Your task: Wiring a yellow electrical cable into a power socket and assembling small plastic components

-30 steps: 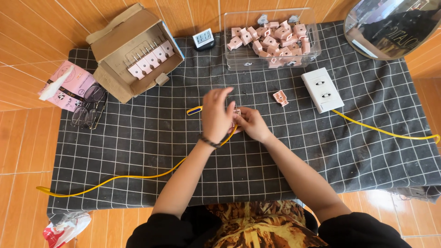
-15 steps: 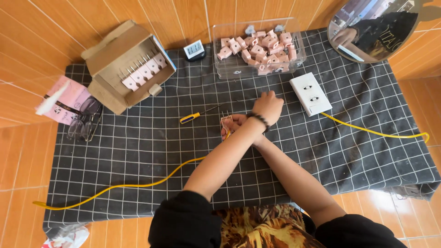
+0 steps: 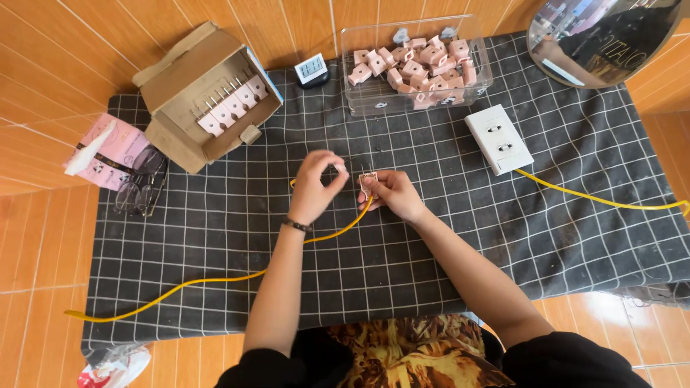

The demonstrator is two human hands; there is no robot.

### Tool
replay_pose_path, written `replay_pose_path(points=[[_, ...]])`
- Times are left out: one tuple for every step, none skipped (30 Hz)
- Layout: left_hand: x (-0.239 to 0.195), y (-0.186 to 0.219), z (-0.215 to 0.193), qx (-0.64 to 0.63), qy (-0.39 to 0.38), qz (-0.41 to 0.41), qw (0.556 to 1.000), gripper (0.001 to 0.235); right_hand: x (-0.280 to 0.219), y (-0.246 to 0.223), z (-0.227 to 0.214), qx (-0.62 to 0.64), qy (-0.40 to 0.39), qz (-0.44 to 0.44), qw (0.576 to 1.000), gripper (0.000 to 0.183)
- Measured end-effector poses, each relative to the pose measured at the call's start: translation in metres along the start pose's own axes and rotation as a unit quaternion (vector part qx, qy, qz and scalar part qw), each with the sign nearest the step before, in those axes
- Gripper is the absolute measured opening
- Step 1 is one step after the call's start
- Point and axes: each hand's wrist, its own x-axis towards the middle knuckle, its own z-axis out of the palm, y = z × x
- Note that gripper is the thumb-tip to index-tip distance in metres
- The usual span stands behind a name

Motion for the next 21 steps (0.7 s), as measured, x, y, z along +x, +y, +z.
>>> replay_pose_path(points=[[-0.002,-0.006,0.003,0.014,-0.021,0.004,1.000,0.023,0.000,-0.002,-0.001,-0.002,0.012,-0.003,1.000,0.032],[-0.004,-0.007,0.002,0.013,-0.023,0.008,1.000,0.023,0.001,-0.004,0.001,-0.001,0.015,-0.005,1.000,0.032],[-0.007,-0.008,0.004,0.069,-0.045,0.015,0.996,0.028,0.000,-0.005,0.001,-0.001,0.019,-0.007,1.000,0.030],[-0.011,-0.008,0.006,0.125,-0.066,0.023,0.990,0.033,-0.001,-0.006,0.002,-0.001,0.022,-0.008,1.000,0.029],[-0.014,-0.008,0.009,0.122,-0.068,0.022,0.990,0.033,-0.003,-0.008,0.002,-0.001,0.025,-0.006,1.000,0.029],[-0.017,-0.009,0.011,0.173,-0.095,0.031,0.980,0.032,-0.005,-0.010,0.002,0.000,0.032,-0.009,0.999,0.030],[-0.017,-0.010,0.012,0.227,-0.120,0.042,0.966,0.033,-0.004,-0.014,0.003,0.002,0.037,-0.016,0.999,0.032],[-0.017,-0.012,0.013,0.226,-0.119,0.044,0.966,0.033,-0.004,-0.017,0.003,0.001,0.038,-0.017,0.999,0.032],[-0.020,-0.014,0.013,0.240,-0.115,0.047,0.963,0.035,-0.006,-0.018,0.005,-0.003,0.040,-0.021,0.999,0.032],[-0.023,-0.016,0.014,0.254,-0.110,0.050,0.960,0.037,-0.007,-0.020,0.007,-0.007,0.042,-0.026,0.999,0.033],[-0.017,-0.002,0.008,0.254,-0.109,0.048,0.960,0.037,-0.007,-0.019,0.006,-0.008,0.041,-0.024,0.999,0.033],[-0.011,0.011,0.002,0.178,-0.064,0.053,0.981,0.033,-0.007,-0.018,0.006,-0.013,0.045,-0.026,0.999,0.033],[-0.005,0.024,-0.005,0.100,-0.018,0.059,0.993,0.029,-0.007,-0.017,0.006,-0.019,0.049,-0.029,0.998,0.033],[-0.002,0.033,-0.008,0.101,-0.017,0.057,0.993,0.029,-0.004,-0.013,0.004,-0.019,0.047,-0.028,0.998,0.033],[0.000,0.043,-0.010,0.006,-0.025,0.059,0.998,0.030,-0.002,-0.009,0.002,-0.024,0.047,-0.031,0.998,0.032],[0.002,0.053,-0.012,-0.088,-0.031,0.061,0.994,0.030,0.000,-0.005,0.001,-0.029,0.046,-0.035,0.998,0.031],[-0.001,0.050,-0.007,-0.088,-0.031,0.060,0.994,0.030,0.001,-0.004,-0.002,-0.029,0.046,-0.034,0.998,0.031],[-0.004,0.048,-0.002,-0.080,-0.050,0.075,0.993,0.034,0.002,-0.002,-0.004,-0.037,0.047,-0.039,0.997,0.030],[-0.008,0.046,0.003,-0.071,-0.068,0.089,0.991,0.039,0.003,0.000,-0.006,-0.044,0.047,-0.042,0.997,0.030],[-0.009,0.045,0.005,-0.072,-0.068,0.087,0.991,0.039,0.001,-0.002,-0.004,-0.044,0.047,-0.041,0.997,0.030],[-0.009,0.044,0.007,-0.060,-0.070,0.096,0.991,0.038,0.000,-0.004,-0.003,-0.049,0.045,-0.044,0.997,0.029]])
